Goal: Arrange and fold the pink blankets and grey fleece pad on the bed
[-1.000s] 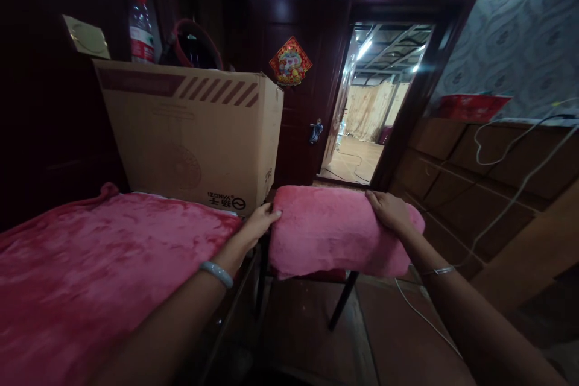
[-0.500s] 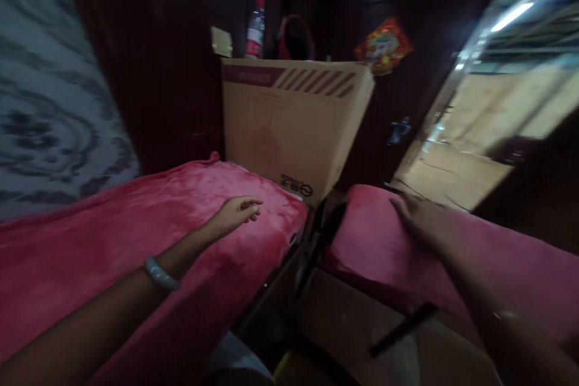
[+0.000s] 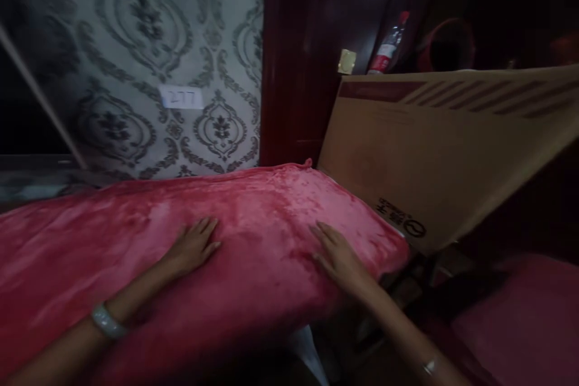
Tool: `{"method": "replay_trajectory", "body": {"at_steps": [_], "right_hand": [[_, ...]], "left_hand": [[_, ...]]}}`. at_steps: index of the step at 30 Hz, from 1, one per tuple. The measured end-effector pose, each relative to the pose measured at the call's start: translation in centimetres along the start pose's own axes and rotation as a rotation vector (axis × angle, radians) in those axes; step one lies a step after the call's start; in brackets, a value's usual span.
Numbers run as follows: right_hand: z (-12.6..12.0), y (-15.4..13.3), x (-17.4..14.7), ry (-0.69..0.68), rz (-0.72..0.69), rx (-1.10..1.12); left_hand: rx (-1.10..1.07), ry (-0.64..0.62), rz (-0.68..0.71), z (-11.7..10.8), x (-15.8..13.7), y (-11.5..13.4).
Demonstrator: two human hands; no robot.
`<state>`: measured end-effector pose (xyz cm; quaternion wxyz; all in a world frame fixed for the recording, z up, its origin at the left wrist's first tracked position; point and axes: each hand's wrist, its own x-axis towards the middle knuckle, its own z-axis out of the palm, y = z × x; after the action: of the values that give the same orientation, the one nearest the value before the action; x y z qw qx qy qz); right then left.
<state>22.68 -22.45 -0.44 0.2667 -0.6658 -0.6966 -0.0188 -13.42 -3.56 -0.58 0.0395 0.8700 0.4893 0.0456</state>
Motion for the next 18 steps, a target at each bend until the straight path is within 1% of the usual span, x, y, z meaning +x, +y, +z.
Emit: {"method": "replay_trajectory", "body": {"at_steps": [2,4,7,9,11,15,18], "right_hand": [[3.6,-2.4,3.8,-0.104,-0.099,0.055],[6.4,-4.5,7.1,-0.157,-0.151,0.09],[9.6,-6.4,10.4,-0.24,-0.156,0.053],[11.1,-6.8,11.3,-0.291,-0.143,-0.017],[12.1,-6.6,11.4,-0.314,-0.143,-0.079],[13.0,-5.8,10.8,-0.322,-0.155,-0.142],[13.7,-5.2,10.7,-0.311,-0.15,-0.137]], "left_hand": [[0.055,0.003,-0.107,0.1,-1.6,-1.8],[0.07,0.021,-0.177,0.4,-2.8,-3.1],[0.046,0.061,-0.192,0.9,-4.0,-3.7],[0.023,0.082,-0.194,1.0,-4.4,-3.5],[0.0,0.078,-0.203,1.0,-4.6,-3.1],[-0.03,0.034,-0.223,0.8,-5.0,-2.7],[-0.064,0.044,-0.22,1.0,-5.3,-2.7]]}}
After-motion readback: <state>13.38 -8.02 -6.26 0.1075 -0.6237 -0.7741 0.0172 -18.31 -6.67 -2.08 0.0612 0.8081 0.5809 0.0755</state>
